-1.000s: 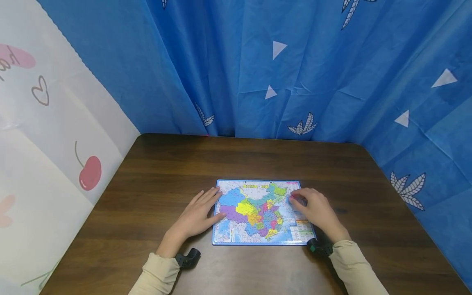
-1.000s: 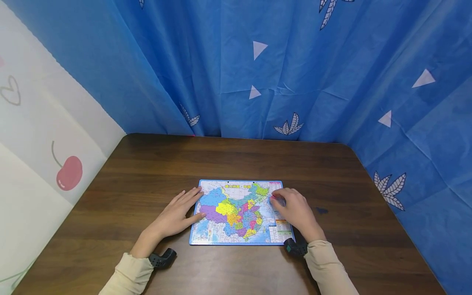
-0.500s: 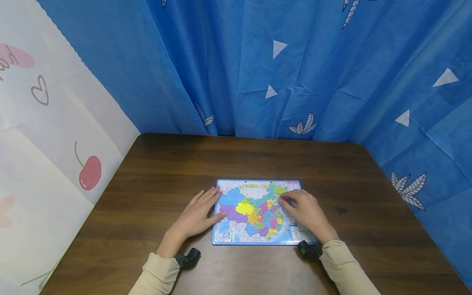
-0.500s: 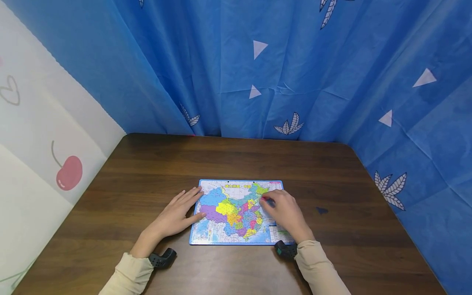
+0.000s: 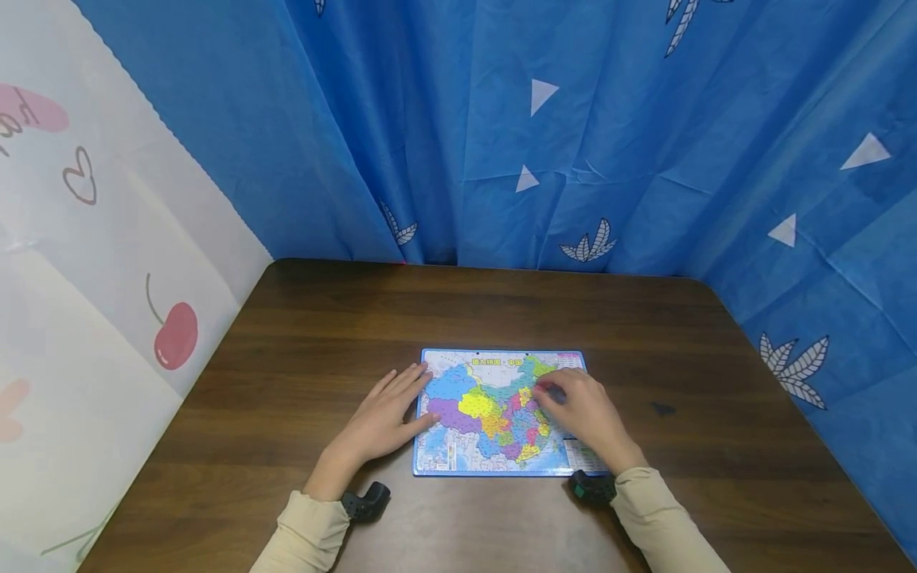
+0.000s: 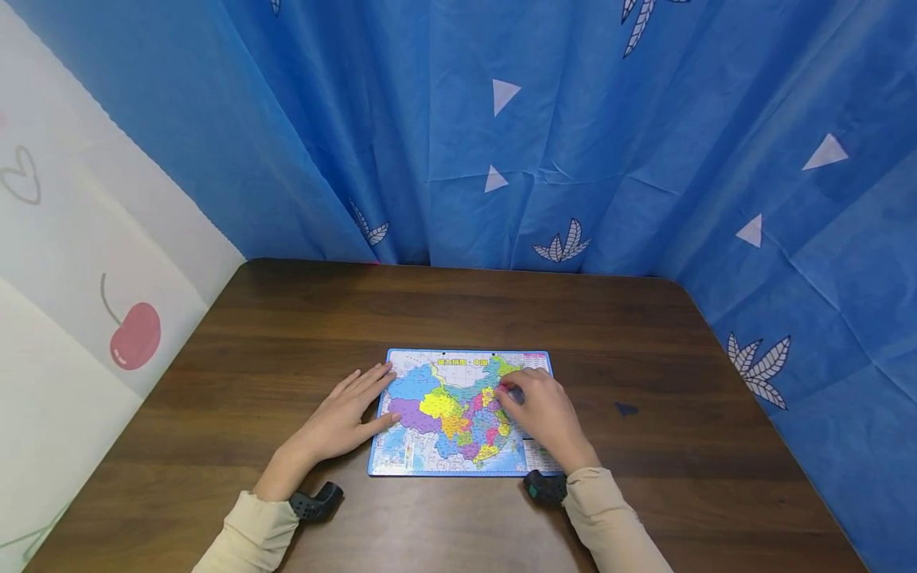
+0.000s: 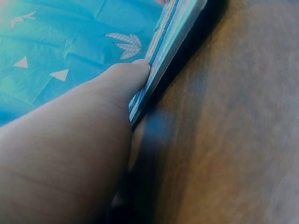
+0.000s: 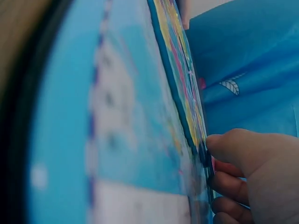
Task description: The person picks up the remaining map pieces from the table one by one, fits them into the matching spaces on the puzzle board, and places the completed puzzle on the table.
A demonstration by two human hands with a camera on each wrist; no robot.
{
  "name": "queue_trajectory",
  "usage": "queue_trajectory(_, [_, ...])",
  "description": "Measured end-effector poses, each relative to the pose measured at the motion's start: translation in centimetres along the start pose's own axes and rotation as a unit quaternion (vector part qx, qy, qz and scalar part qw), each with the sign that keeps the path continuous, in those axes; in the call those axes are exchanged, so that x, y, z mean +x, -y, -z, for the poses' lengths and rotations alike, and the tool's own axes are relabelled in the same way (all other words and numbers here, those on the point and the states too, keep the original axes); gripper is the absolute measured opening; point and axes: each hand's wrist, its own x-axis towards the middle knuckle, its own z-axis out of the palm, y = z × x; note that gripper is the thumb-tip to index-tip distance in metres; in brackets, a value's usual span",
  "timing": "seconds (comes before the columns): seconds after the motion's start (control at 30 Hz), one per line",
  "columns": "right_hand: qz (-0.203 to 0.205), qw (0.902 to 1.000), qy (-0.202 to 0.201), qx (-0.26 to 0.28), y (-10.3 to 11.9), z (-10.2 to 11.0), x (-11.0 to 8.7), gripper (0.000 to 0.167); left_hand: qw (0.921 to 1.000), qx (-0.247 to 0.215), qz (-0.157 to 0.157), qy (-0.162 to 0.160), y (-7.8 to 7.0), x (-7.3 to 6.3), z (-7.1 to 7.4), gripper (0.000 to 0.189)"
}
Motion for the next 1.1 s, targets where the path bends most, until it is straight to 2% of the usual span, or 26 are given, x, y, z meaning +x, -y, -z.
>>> queue_trajectory(0.47, [0.008, 0.9998, -0.015, -0.010, 0.15, -0.22, 0.05, 0.026, 1.0000, -0.003, -0.003, -0.004, -0.06, 0.04, -0.04, 0.078])
queue_trajectory(0.83, [0.010, 0.9998, -0.009, -0.013, 0.10, -0.14, 0.14, 0.026, 1.0000, -0.003, -0.002, -0.003, -0.11, 0.01, 0.09, 0.078])
queue_trajectory(1.1, [0.012, 0.9994, -0.027, -0.017, 0.32, -0.39, 0.28, 0.022, 1.0000, -0.003, -0.002, -0.002, -0.21, -0.08, 0.19, 0.078])
